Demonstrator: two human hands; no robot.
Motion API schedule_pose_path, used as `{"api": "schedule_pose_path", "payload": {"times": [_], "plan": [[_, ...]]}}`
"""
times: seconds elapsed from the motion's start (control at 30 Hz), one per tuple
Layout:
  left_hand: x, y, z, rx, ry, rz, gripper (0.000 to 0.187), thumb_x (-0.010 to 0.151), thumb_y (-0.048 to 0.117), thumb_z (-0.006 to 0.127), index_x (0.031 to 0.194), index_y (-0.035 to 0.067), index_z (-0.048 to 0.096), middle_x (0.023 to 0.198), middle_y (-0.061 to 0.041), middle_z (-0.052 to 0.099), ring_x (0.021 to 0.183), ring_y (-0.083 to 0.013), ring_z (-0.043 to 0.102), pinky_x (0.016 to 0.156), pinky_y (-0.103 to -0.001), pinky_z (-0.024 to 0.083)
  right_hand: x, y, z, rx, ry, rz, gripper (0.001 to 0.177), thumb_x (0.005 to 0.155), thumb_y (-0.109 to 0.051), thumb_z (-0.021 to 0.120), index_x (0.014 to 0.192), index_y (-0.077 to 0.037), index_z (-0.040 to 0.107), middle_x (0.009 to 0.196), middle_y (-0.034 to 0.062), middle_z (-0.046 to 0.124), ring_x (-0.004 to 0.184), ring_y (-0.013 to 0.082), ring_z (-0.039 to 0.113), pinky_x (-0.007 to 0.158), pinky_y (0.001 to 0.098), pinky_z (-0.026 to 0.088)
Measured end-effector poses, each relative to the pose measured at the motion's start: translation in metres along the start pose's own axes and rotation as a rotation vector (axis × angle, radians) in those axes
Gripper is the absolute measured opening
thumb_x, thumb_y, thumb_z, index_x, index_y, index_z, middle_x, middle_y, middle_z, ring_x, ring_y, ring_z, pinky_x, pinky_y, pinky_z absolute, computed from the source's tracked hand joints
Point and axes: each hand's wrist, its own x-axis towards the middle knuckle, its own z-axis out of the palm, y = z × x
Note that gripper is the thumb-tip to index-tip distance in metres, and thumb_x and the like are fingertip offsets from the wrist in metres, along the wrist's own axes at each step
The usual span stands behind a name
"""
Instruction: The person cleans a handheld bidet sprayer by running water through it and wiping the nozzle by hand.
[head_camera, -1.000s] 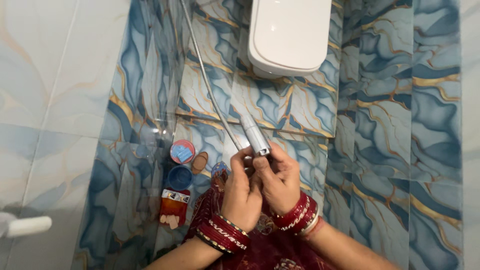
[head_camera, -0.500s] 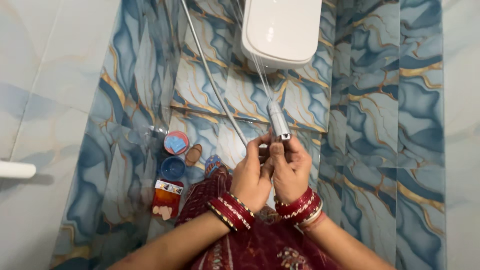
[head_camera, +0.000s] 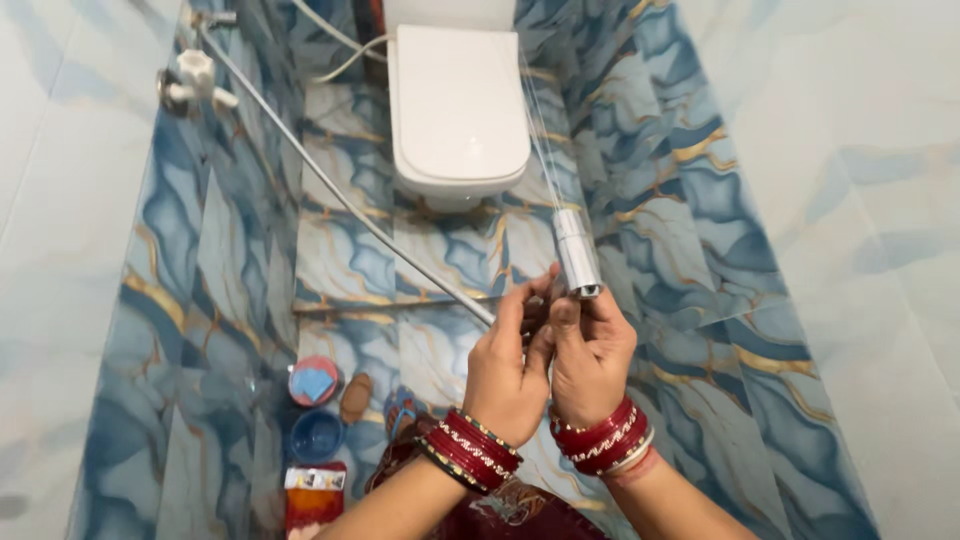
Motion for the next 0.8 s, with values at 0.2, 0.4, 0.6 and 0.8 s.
{"api": "schedule_pose_path", "payload": {"times": [0.2, 0.4, 0.6, 0.8], "plan": [[0.010, 0.021, 0.008, -0.019, -0.021, 0.128, 0.044, 0.099, 0.005, 0.056, 0.142, 0.006, 0.049, 0.120, -0.020, 0.073, 0.112, -0.0350, 0.074, 0.089, -0.042, 0.059, 0.010, -0.019, -0.002, -0.002, 0.004, -0.146, 0.037, 0.105, -0.025, 0.066, 0.130, 0.003, 0.063, 0.103, 0.0013, 0.069, 0.077, 0.0023, 0.056, 0.065, 0.0178, 0.047], [0.010, 0.028, 0.003, -0.044, -0.039, 0.150, 0.043, 0.101, 0.006, 0.056, 0.143, 0.005, 0.048, 0.125, -0.021, 0.071, 0.116, -0.0349, 0.073, 0.093, -0.041, 0.059, 0.008, -0.025, 0.003, -0.004, 0.005, -0.185, 0.038, 0.104, -0.028, 0.067, 0.127, 0.001, 0.063, 0.101, -0.0007, 0.067, 0.079, 0.0025, 0.056, 0.066, 0.0184, 0.048], [0.010, 0.022, -0.006, -0.020, -0.046, 0.107, 0.044, 0.100, 0.006, 0.054, 0.144, 0.005, 0.048, 0.124, -0.021, 0.073, 0.117, -0.0333, 0.073, 0.094, -0.040, 0.058, 0.006, -0.012, 0.009, -0.010, 0.000, -0.175, 0.031, 0.105, -0.029, 0.067, 0.115, 0.000, 0.064, 0.095, -0.0016, 0.066, 0.075, 0.0028, 0.055, 0.063, 0.0194, 0.047], [0.012, 0.013, -0.011, -0.046, -0.057, 0.113, 0.044, 0.102, 0.006, 0.055, 0.145, 0.002, 0.047, 0.128, -0.022, 0.071, 0.122, -0.0333, 0.070, 0.098, -0.040, 0.055, 0.003, -0.002, 0.013, -0.004, 0.046, -0.100, 0.025, 0.105, -0.022, 0.064, 0.114, 0.001, 0.063, 0.094, -0.0009, 0.065, 0.074, 0.0033, 0.054, 0.063, 0.0195, 0.047]]}}
